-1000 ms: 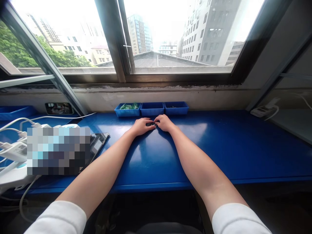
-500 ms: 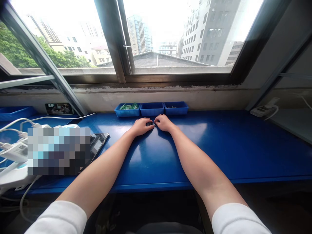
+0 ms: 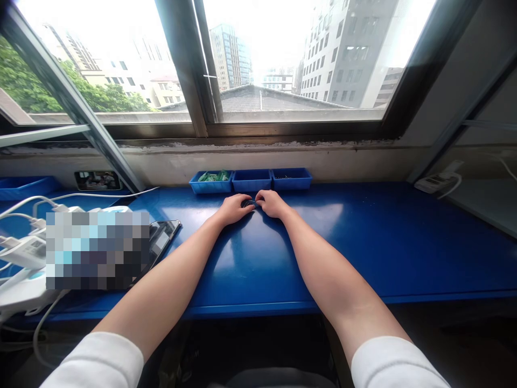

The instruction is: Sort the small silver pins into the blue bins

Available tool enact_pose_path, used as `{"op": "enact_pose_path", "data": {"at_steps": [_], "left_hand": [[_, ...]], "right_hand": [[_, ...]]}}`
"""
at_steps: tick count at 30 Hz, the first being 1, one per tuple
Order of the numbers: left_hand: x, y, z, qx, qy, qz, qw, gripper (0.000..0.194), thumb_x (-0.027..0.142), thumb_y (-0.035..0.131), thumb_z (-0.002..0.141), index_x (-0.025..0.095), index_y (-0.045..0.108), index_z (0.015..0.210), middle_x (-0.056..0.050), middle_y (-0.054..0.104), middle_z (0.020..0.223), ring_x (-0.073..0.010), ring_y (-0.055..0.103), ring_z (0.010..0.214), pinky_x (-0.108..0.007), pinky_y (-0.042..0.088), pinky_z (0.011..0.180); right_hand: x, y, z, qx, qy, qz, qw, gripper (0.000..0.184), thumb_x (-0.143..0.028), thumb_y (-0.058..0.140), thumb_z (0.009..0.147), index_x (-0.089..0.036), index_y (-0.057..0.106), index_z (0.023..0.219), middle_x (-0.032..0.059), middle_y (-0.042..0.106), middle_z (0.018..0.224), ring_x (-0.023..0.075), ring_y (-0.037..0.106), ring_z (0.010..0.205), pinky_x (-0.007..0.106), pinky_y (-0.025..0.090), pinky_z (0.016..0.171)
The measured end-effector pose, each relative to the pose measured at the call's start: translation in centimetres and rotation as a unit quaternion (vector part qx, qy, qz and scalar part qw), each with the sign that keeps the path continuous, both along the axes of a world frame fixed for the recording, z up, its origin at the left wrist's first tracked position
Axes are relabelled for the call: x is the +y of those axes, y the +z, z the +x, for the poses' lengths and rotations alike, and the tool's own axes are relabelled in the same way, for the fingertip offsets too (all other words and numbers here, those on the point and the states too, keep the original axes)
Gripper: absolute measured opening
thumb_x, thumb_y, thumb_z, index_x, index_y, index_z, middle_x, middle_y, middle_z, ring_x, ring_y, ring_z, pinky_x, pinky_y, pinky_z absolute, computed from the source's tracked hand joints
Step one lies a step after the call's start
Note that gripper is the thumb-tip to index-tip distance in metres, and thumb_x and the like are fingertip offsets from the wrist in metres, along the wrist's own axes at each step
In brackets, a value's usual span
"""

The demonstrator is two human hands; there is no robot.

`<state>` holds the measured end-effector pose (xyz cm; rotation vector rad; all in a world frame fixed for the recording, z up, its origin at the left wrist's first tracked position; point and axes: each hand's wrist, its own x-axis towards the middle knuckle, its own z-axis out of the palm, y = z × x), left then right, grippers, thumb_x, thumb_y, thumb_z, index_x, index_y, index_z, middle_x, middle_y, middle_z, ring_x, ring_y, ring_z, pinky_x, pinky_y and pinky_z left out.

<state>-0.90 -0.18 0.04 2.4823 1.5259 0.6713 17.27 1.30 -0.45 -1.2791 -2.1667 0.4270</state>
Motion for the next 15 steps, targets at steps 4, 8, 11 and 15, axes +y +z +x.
{"op": "enact_pose_path", "data": {"at_steps": [4,8,11,15], "left_hand": [[-0.14,0.09,0.06,-0.047,0.019,0.022,0.998,0.027,0.038,0.052,0.085,0.024,0.067,0.103,-0.003,0.067,0.109,-0.0206,0.06,0.103,-0.029,0.044,0.092],[0.03,-0.01,0.18,-0.055,0.034,0.052,0.997,0.023,0.031,0.048,0.087,0.023,0.069,0.092,-0.003,0.068,0.098,-0.0197,0.061,0.096,-0.031,0.042,0.092],[0.13,0.01,0.27,-0.049,0.05,0.049,0.996,0.024,0.029,0.044,0.089,0.023,0.068,0.091,-0.004,0.068,0.096,-0.0201,0.061,0.095,-0.033,0.041,0.091],[0.1,0.08,0.3,-0.051,0.058,0.027,0.997,0.024,0.027,0.042,0.089,0.023,0.066,0.089,-0.003,0.068,0.095,-0.0195,0.061,0.095,-0.032,0.041,0.09]], "right_hand": [[-0.07,-0.17,0.06,0.049,0.015,0.002,0.999,0.014,-0.018,0.052,0.083,-0.018,0.066,0.087,0.0019,0.068,0.084,0.0137,0.059,0.077,0.026,0.046,0.073],[-0.16,0.03,-0.25,0.095,0.018,0.007,0.995,0.015,-0.019,0.051,0.083,-0.017,0.066,0.085,0.0027,0.068,0.083,0.0137,0.06,0.077,0.026,0.046,0.075],[-0.25,0.27,-0.5,0.156,0.014,-0.011,0.988,0.017,-0.023,0.053,0.081,-0.015,0.064,0.092,0.0025,0.067,0.077,0.0132,0.06,0.07,0.027,0.048,0.071],[-0.24,0.36,-0.56,0.2,0.017,-0.022,0.979,0.015,-0.025,0.063,0.073,-0.015,0.063,0.085,0.0034,0.067,0.078,0.0141,0.061,0.07,0.028,0.05,0.07]]}}
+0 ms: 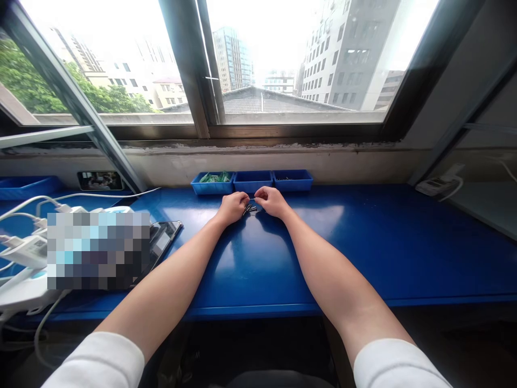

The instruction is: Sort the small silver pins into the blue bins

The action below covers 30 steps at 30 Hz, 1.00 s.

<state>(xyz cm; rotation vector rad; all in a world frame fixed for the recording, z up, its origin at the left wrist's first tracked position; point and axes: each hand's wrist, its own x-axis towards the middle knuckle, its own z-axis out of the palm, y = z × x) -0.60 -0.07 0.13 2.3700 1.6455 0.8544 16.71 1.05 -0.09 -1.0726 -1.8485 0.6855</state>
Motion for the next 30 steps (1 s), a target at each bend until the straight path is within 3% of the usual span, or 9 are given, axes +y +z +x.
{"op": "enact_pose_path", "data": {"at_steps": [3,8,18,23,30], "left_hand": [[0.0,-0.1,0.0,-0.009,-0.004,-0.005,1.0,0.025,0.029,0.04,0.09,0.023,0.065,0.088,-0.002,0.068,0.095,-0.0191,0.061,0.094,-0.032,0.041,0.089],[0.2,-0.1,0.0,-0.018,-0.002,-0.006,1.0,0.025,0.028,0.04,0.09,0.023,0.064,0.088,-0.002,0.068,0.095,-0.0186,0.06,0.094,-0.031,0.042,0.089],[0.1,0.1,-0.1,-0.018,0.012,-0.022,1.0,0.026,0.034,0.041,0.091,0.024,0.065,0.093,-0.002,0.069,0.098,-0.0192,0.061,0.096,-0.031,0.042,0.089],[0.5,0.0,-0.3,-0.05,0.073,-0.012,0.996,0.027,0.028,0.038,0.091,0.024,0.059,0.109,-0.004,0.069,0.107,-0.0218,0.06,0.104,-0.034,0.04,0.092],[0.9,0.2,-1.0,-0.046,0.131,-0.02,0.99,0.02,0.026,0.046,0.084,0.023,0.062,0.096,-0.005,0.071,0.099,-0.0222,0.062,0.097,-0.032,0.044,0.085]], "right_hand": [[0.2,-0.2,0.1,0.03,0.005,-0.018,0.999,0.01,-0.023,0.062,0.071,-0.016,0.062,0.079,0.0029,0.067,0.076,0.0148,0.063,0.071,0.029,0.051,0.073],[0.1,-0.1,0.0,0.1,0.03,-0.064,0.993,0.018,-0.024,0.066,0.066,-0.017,0.063,0.081,0.0018,0.067,0.072,0.0161,0.064,0.071,0.03,0.051,0.071],[-0.4,0.6,0.4,0.146,0.015,-0.093,0.985,0.02,-0.033,0.067,0.064,-0.015,0.068,0.074,0.003,0.068,0.069,0.0143,0.058,0.064,0.026,0.046,0.061],[-0.1,0.5,0.6,0.156,-0.069,-0.034,0.985,0.026,-0.037,0.064,0.068,-0.016,0.071,0.082,0.0049,0.071,0.082,0.018,0.062,0.077,0.03,0.049,0.074],[0.7,0.1,1.7,0.009,-0.249,0.096,0.964,0.038,-0.028,0.056,0.072,-0.017,0.067,0.107,0.0064,0.068,0.107,0.0236,0.056,0.096,0.038,0.045,0.089]]}}
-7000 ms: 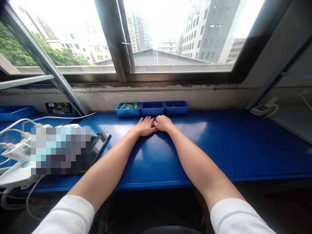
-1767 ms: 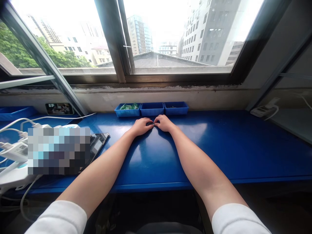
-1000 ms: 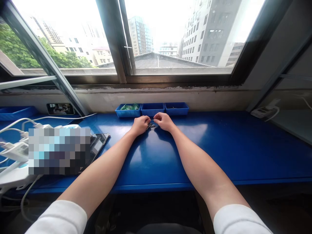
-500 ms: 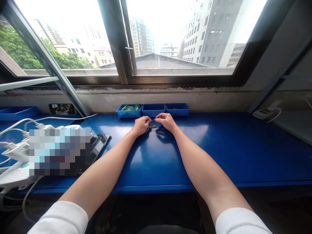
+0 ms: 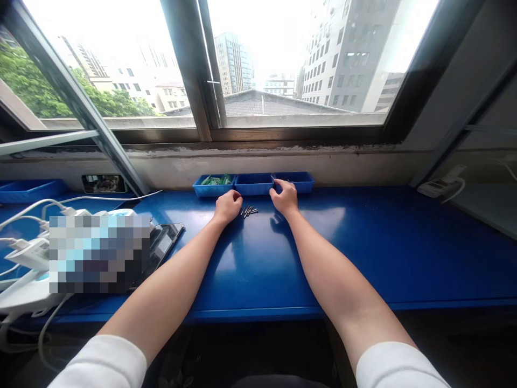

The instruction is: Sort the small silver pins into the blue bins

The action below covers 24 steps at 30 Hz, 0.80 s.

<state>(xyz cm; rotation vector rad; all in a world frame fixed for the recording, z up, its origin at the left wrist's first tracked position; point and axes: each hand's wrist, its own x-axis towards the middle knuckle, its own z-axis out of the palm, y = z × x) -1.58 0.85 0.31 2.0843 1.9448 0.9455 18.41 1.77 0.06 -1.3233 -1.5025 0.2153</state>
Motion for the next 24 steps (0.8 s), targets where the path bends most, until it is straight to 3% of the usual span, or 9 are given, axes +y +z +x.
{"op": "enact_pose_path", "data": {"at_steps": [3,6,19,24], "left_hand": [[0.0,0.0,-0.2,0.004,0.006,-0.004,1.0,0.019,0.024,0.046,0.082,0.023,0.063,0.091,-0.005,0.071,0.096,-0.0227,0.063,0.095,-0.032,0.044,0.082],[0.0,0.0,-0.2,0.01,0.009,-0.012,1.0,0.019,0.023,0.046,0.081,0.023,0.064,0.088,-0.005,0.071,0.096,-0.0232,0.063,0.095,-0.033,0.044,0.082],[-0.1,0.0,-0.1,0.032,0.001,-0.046,0.998,0.021,0.025,0.047,0.079,0.023,0.067,0.088,-0.006,0.072,0.097,-0.0232,0.063,0.094,-0.031,0.043,0.081],[0.0,0.1,0.1,0.04,0.003,-0.07,0.997,0.022,0.025,0.048,0.077,0.022,0.067,0.089,-0.006,0.071,0.099,-0.0228,0.062,0.096,-0.03,0.043,0.082]], "right_hand": [[0.5,-0.4,0.4,-0.076,-0.047,0.006,0.996,0.047,-0.024,0.055,0.072,-0.016,0.062,0.118,0.0081,0.063,0.119,0.0284,0.048,0.11,0.043,0.039,0.097],[0.9,-0.7,0.5,-0.103,-0.076,-0.018,0.992,0.053,-0.023,0.055,0.072,-0.016,0.057,0.124,0.0095,0.057,0.127,0.0315,0.043,0.112,0.048,0.036,0.096],[1.0,-0.6,0.5,-0.127,-0.055,-0.061,0.989,0.063,-0.028,0.055,0.074,-0.012,0.045,0.134,0.0155,0.046,0.132,0.0335,0.035,0.119,0.048,0.035,0.099],[1.1,-0.7,0.5,-0.155,-0.064,-0.141,0.976,0.074,-0.03,0.058,0.071,-0.017,0.036,0.14,0.0135,0.028,0.148,0.0358,0.03,0.125,0.051,0.032,0.101]]}}
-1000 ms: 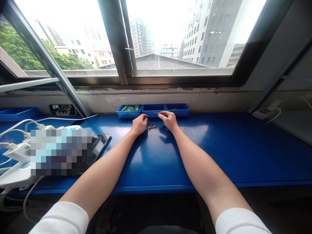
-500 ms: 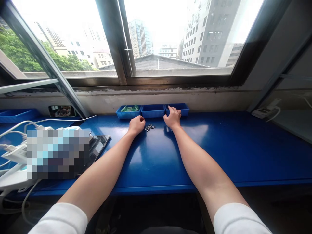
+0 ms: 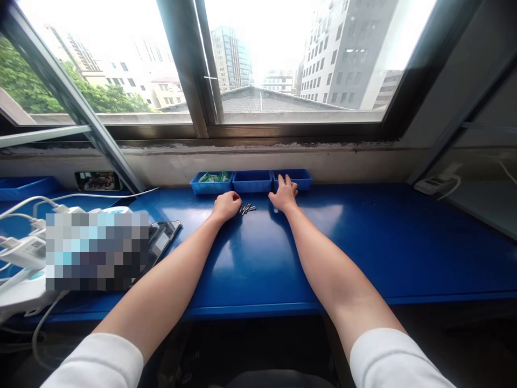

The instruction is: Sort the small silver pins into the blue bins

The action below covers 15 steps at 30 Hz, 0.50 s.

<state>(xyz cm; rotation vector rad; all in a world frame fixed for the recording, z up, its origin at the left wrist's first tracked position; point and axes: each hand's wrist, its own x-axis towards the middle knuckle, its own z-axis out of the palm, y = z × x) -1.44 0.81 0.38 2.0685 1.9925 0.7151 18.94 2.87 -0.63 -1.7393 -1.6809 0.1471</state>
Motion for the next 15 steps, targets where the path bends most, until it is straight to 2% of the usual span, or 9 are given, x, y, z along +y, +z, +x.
{"op": "enact_pose_path", "data": {"at_steps": [3,6,8,11,15], "left_hand": [[-0.1,0.2,0.2,0.001,0.001,-0.014,1.0,0.023,0.03,0.049,0.077,0.022,0.067,0.09,-0.005,0.071,0.098,-0.0232,0.062,0.097,-0.03,0.043,0.083],[-0.3,0.5,0.3,0.009,-0.001,-0.031,0.999,0.025,0.035,0.048,0.077,0.022,0.067,0.086,-0.006,0.072,0.095,-0.0249,0.062,0.096,-0.032,0.042,0.083],[-0.4,0.7,0.4,0.017,-0.006,-0.042,0.999,0.027,0.037,0.047,0.077,0.022,0.068,0.085,-0.007,0.072,0.093,-0.0256,0.063,0.095,-0.032,0.043,0.083],[-0.7,0.9,0.4,0.025,-0.015,-0.051,0.998,0.031,0.04,0.047,0.077,0.021,0.069,0.084,-0.008,0.072,0.091,-0.0265,0.064,0.093,-0.031,0.044,0.08],[-0.8,1.0,0.3,0.039,-0.023,-0.056,0.997,0.031,0.043,0.05,0.073,0.02,0.069,0.082,-0.009,0.072,0.087,-0.0276,0.064,0.091,-0.031,0.046,0.078]], "right_hand": [[0.2,-0.3,0.0,-0.002,0.006,-0.012,1.0,0.077,-0.031,0.06,0.069,-0.02,0.036,0.141,0.0121,0.017,0.153,0.0375,0.029,0.125,0.052,0.033,0.1],[0.2,-0.6,-0.4,0.007,0.005,0.026,1.0,0.073,-0.028,0.06,0.069,-0.017,0.039,0.138,0.0142,0.016,0.152,0.0377,0.029,0.125,0.052,0.033,0.1],[0.0,-0.6,-0.7,0.012,0.007,0.066,0.998,0.066,-0.026,0.059,0.069,-0.015,0.045,0.133,0.0159,0.023,0.148,0.0371,0.029,0.125,0.052,0.033,0.101],[-0.4,-0.4,-1.3,0.01,0.041,0.116,0.992,0.049,-0.022,0.058,0.07,-0.013,0.058,0.118,0.016,0.04,0.135,0.034,0.035,0.121,0.049,0.035,0.101],[-1.0,-0.4,-1.8,-0.005,0.163,0.129,0.978,0.032,-0.021,0.058,0.071,-0.016,0.065,0.102,0.0107,0.057,0.111,0.0271,0.046,0.108,0.044,0.039,0.1]]}}
